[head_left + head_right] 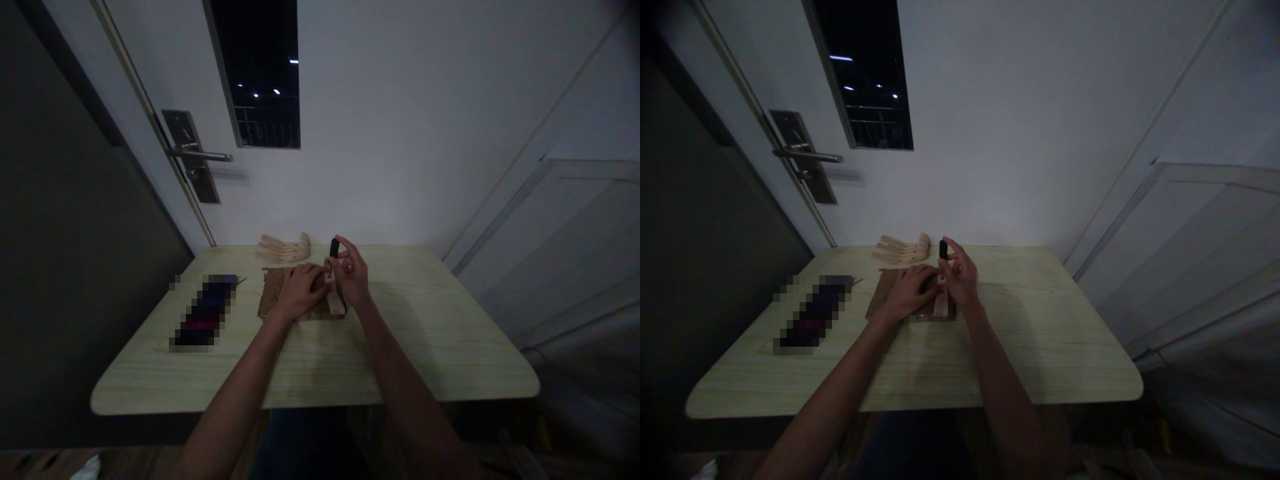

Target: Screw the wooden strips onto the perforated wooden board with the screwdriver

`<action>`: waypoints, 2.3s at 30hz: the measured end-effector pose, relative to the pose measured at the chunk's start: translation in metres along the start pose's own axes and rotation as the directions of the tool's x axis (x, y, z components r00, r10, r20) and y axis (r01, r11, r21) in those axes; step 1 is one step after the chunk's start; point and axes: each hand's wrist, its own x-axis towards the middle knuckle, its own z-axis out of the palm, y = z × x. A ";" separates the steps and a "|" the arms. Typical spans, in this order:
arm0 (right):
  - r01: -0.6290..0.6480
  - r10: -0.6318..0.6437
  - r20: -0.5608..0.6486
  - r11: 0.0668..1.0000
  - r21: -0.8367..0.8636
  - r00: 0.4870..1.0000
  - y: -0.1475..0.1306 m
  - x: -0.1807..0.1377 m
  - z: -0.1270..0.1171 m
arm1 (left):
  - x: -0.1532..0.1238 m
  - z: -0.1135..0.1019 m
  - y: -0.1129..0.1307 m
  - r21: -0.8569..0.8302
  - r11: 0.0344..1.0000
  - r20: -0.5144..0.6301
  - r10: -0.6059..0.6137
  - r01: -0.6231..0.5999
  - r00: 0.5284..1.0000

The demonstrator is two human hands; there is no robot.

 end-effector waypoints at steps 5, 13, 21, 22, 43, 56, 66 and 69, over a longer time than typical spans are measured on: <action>0.048 -0.050 -0.018 0.995 -0.087 0.999 0.001 0.000 0.001 | 0.000 0.002 -0.002 -0.011 1.000 -0.016 0.013 -0.014 1.000; 0.059 -0.048 0.125 0.995 -0.082 0.991 -0.007 -0.005 -0.005 | 0.001 0.001 -0.001 -0.001 1.000 -0.004 0.011 -0.011 1.000; 0.065 -0.062 0.033 0.994 -0.085 0.998 0.001 -0.004 0.001 | 0.000 0.002 -0.002 -0.003 1.000 -0.024 0.025 -0.025 0.999; 0.070 -0.066 0.048 0.994 -0.087 0.997 0.000 -0.005 0.000 | 0.000 0.003 -0.002 -0.003 1.000 -0.024 0.025 -0.026 0.999; 0.049 -0.050 0.131 0.999 0.009 0.990 0.000 -0.007 -0.005 | 0.001 0.002 -0.002 -0.003 1.000 -0.002 0.009 -0.009 1.000; 0.019 -0.021 0.104 1.000 0.019 0.994 0.002 -0.005 -0.004 | 0.001 0.002 -0.002 -0.012 1.000 -0.010 0.010 -0.010 1.000; -0.007 0.007 0.025 1.000 0.000 1.000 0.005 -0.001 -0.001 | 0.001 0.002 -0.002 0.006 1.000 -0.014 0.021 -0.021 1.000; 0.000 0.001 0.053 1.000 -0.023 0.999 0.002 -0.001 -0.002 | 0.001 0.003 -0.002 0.008 1.000 -0.020 0.016 -0.016 1.000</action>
